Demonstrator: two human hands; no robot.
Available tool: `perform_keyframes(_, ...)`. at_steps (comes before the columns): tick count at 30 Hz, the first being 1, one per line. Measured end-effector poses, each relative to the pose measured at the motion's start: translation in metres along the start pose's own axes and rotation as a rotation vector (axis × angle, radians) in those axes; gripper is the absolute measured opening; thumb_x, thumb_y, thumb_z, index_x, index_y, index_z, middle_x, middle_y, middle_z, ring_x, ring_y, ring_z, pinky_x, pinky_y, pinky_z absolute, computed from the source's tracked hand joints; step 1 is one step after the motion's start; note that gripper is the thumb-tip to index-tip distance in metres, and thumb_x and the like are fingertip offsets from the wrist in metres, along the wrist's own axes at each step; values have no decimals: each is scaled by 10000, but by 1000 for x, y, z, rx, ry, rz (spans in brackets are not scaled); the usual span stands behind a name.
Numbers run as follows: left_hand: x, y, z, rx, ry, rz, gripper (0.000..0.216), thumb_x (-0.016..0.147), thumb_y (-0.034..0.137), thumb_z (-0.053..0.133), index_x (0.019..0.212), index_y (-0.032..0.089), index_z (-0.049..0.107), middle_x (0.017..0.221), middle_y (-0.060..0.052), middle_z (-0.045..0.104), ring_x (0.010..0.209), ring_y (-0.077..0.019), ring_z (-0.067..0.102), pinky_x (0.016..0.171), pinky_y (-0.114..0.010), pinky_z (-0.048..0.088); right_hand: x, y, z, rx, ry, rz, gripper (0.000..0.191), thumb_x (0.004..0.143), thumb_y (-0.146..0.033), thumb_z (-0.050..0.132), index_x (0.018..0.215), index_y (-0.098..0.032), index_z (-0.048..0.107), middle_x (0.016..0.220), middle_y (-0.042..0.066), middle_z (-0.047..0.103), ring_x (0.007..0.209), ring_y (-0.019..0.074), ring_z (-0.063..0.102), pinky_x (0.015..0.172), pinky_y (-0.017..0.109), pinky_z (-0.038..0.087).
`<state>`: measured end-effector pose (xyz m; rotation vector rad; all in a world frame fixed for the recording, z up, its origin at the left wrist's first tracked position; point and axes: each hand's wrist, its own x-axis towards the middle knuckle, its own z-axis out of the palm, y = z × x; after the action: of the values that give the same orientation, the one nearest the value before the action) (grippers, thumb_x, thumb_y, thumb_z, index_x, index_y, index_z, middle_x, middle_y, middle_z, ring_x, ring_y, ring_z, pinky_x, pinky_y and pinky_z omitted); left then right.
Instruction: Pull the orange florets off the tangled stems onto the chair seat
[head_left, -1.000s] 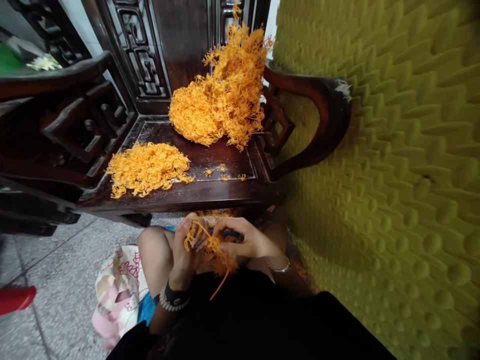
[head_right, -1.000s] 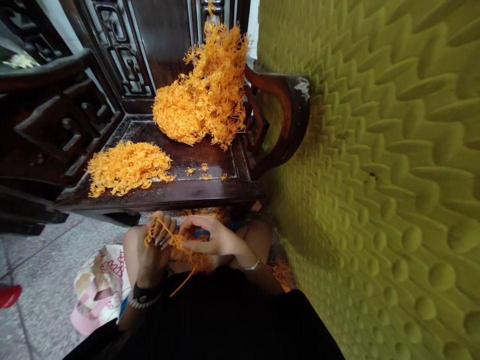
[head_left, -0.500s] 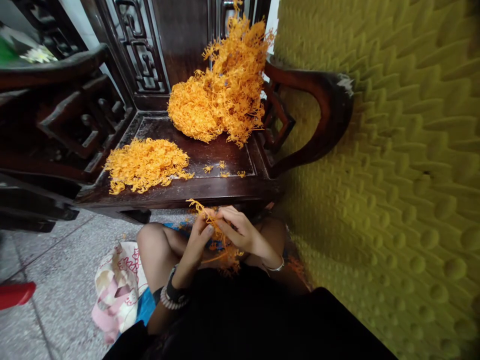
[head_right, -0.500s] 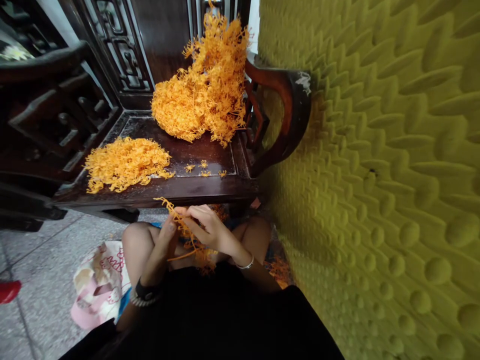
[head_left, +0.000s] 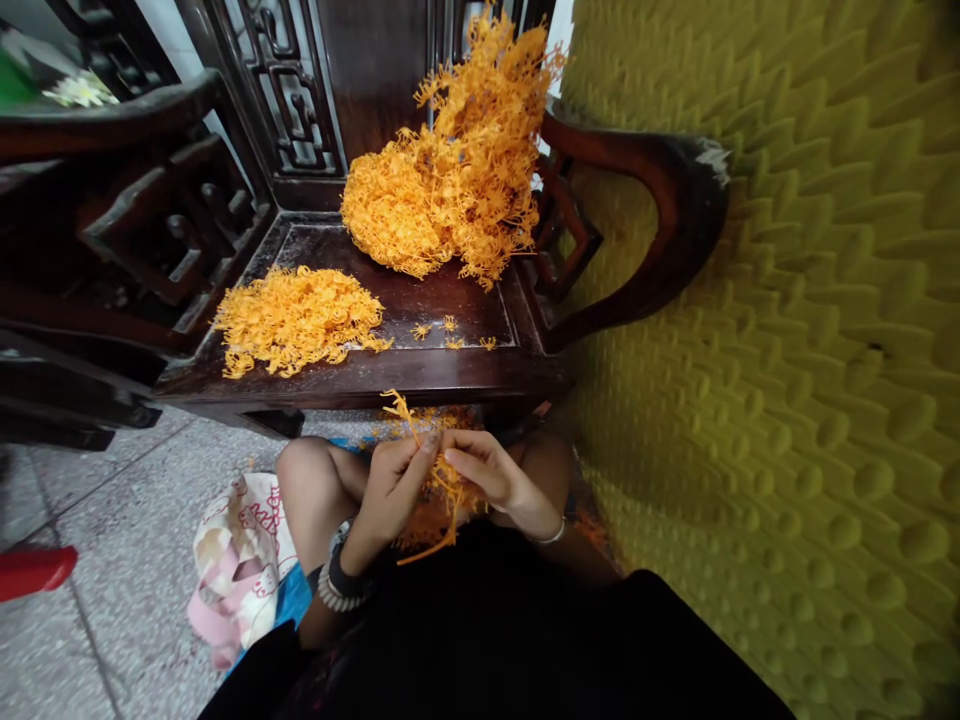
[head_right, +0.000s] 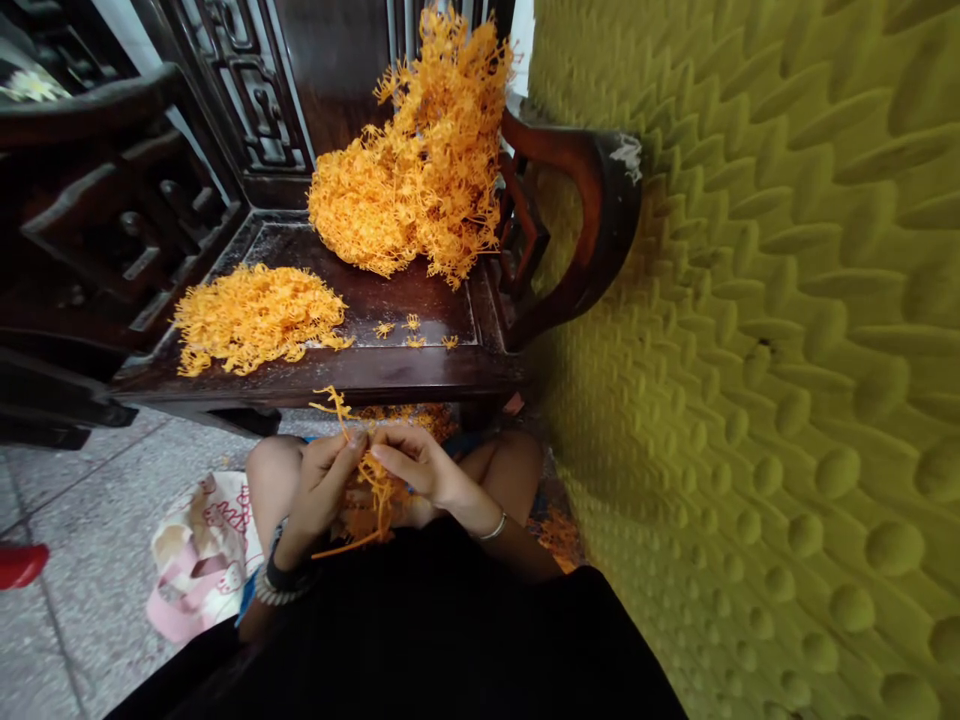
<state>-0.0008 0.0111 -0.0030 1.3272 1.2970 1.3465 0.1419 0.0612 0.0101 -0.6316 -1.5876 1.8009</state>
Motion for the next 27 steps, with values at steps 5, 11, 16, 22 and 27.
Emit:
perform_keyframes(5, 1, 12, -9, -129, -166, 15, 446, 894, 437, 554, 547, 170, 465, 531, 24, 373, 513, -105, 318, 511, -252, 265, -6, -4, 0, 137, -70, 50, 399, 832, -490, 630, 639, -174, 481, 550, -64, 368, 495, 65, 274, 480, 242, 190)
perform_keyframes(11, 1, 15, -11, -227, -226, -39, 429, 881, 426, 578, 551, 172, 473, 537, 24, 365, 520, -110, 314, 516, -258, 258, -11, 12, 1, 281, -51, 108, 427, 749, -553, 693, 662, -166, 534, 565, -54, 438, 489, 65, 327, 464, 224, 212)
perform_keyframes(16, 1, 13, -8, -262, -288, -93, 435, 880, 467, 566, 576, 167, 482, 549, 27, 361, 522, -101, 307, 508, -251, 250, -14, 20, 0, 391, -65, 125, 404, 735, -506, 725, 657, -154, 543, 575, -51, 471, 484, 57, 356, 485, 212, 249)
perform_keyframes(22, -2, 14, -5, -382, -279, -204, 422, 858, 474, 600, 596, 154, 517, 546, 26, 410, 510, -86, 324, 480, -225, 258, -16, 20, 4, 476, -37, 151, 423, 727, -521, 731, 652, -156, 530, 584, -36, 509, 510, 72, 434, 519, 213, 324)
perform_keyframes(27, -5, 12, 0, -516, -254, -323, 429, 809, 521, 645, 606, 149, 580, 523, 23, 442, 477, -85, 378, 465, -215, 309, -18, 16, 4, 409, -35, 162, 453, 760, -571, 673, 645, -173, 490, 565, -43, 474, 485, 77, 388, 477, 221, 274)
